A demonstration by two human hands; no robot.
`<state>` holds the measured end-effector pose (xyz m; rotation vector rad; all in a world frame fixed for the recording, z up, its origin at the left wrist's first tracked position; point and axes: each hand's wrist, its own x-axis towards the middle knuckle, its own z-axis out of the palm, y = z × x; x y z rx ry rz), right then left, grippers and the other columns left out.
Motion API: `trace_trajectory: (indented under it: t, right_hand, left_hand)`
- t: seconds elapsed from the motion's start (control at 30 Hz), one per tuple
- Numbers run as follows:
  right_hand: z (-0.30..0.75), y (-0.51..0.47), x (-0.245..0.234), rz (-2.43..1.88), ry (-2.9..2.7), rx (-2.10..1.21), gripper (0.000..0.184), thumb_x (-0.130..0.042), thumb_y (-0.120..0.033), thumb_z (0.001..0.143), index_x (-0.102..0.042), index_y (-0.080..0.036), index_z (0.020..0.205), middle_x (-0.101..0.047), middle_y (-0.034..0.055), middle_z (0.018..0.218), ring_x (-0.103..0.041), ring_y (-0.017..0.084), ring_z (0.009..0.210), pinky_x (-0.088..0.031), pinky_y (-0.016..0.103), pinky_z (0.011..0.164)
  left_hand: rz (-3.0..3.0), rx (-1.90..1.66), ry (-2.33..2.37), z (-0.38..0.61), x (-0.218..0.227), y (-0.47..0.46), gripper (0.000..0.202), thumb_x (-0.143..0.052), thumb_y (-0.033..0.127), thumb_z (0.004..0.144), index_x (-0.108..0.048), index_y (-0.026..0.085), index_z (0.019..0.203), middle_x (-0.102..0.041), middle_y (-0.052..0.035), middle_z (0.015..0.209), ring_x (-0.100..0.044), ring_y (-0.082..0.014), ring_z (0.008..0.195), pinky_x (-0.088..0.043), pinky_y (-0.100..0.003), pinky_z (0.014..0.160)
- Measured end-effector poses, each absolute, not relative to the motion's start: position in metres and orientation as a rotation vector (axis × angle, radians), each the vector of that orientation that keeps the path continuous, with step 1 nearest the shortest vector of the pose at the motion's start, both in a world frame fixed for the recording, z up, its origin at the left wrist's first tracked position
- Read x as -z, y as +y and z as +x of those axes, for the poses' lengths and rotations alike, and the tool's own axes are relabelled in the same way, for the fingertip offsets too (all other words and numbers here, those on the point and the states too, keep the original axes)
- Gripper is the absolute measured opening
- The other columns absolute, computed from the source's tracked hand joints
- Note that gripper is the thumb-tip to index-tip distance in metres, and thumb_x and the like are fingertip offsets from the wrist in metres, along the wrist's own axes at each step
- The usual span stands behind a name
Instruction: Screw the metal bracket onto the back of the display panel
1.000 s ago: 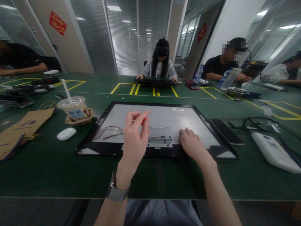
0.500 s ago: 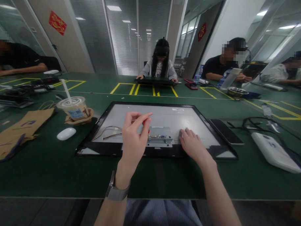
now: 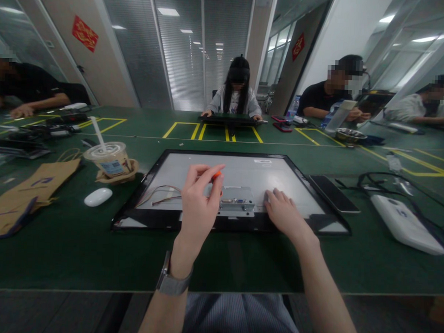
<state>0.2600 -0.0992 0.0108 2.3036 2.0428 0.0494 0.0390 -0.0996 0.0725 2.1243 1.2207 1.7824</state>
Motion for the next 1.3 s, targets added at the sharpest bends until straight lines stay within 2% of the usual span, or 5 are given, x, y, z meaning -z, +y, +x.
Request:
trace_trajectory:
  t: [0.4, 0.6, 0.83, 1.07, 1.3]
  right_hand:
    - [0.2612, -0.0982, -0.0103, 2.291, 2.037, -0.026, 0.047, -0.027, -0.024, 0.101, -0.041, -0.008, 0.144, -0.039, 0.0223, 0.151, -0.036, 0.034, 0.139, -0.036, 0.050, 0.107]
    - [0.2621, -0.0973, -0.0085, 2.300, 2.032, -0.028, 0.047, -0.029, -0.025, 0.101, -0.042, -0.010, 0.143, -0.039, 0.0219, 0.151, -0.037, 0.035, 0.139, -0.037, 0.051, 0.107]
    - [0.2603, -0.0991, -0.0090, 2.314, 2.043, -0.050, 0.047, -0.027, -0.024, 0.101, -0.043, -0.009, 0.143, -0.041, 0.0217, 0.150, -0.037, 0.034, 0.138, -0.036, 0.050, 0.107]
    - [0.2606, -0.0981, -0.0076, 2.313, 2.038, -0.064, 0.046, -0.028, -0.023, 0.101, -0.044, -0.009, 0.142, -0.041, 0.0219, 0.150, -0.038, 0.035, 0.138, -0.037, 0.051, 0.106]
    - [0.2585, -0.0998, -0.0116, 2.305, 2.028, -0.056, 0.046, -0.029, -0.023, 0.101, -0.044, -0.009, 0.142, -0.041, 0.0219, 0.150, -0.039, 0.034, 0.138, -0.037, 0.049, 0.107]
  left_hand:
    - [2.106, -1.725, 1.162, 0.0375, -0.0720, -0.0988, 0.030, -0.042, 0.013, 0.098, -0.062, 0.017, 0.119, -0.065, -0.0076, 0.112, -0.062, -0.0160, 0.102, -0.054, -0.031, 0.087]
    - [2.117, -1.759, 1.211, 0.0381, -0.0724, -0.0997, 0.018, -0.058, 0.018, 0.091, -0.069, 0.019, 0.106, -0.058, -0.0029, 0.093, -0.059, -0.0125, 0.081, -0.055, -0.026, 0.074]
    - [2.096, -1.762, 1.215, 0.0373, -0.0743, -0.1008, 0.027, -0.044, 0.014, 0.097, -0.065, 0.017, 0.113, -0.061, -0.0068, 0.108, -0.060, -0.0146, 0.097, -0.055, -0.028, 0.079]
    - [2.103, -1.798, 1.244, 0.0377, -0.0737, -0.1014, 0.018, -0.059, 0.019, 0.091, -0.070, 0.018, 0.105, -0.057, -0.0021, 0.087, -0.059, -0.0119, 0.077, -0.055, -0.026, 0.069]
    - [2.089, -1.766, 1.169, 0.0382, -0.0748, -0.1022, 0.026, -0.044, 0.016, 0.097, -0.066, 0.017, 0.112, -0.061, -0.0070, 0.105, -0.061, -0.0129, 0.086, -0.055, -0.024, 0.066]
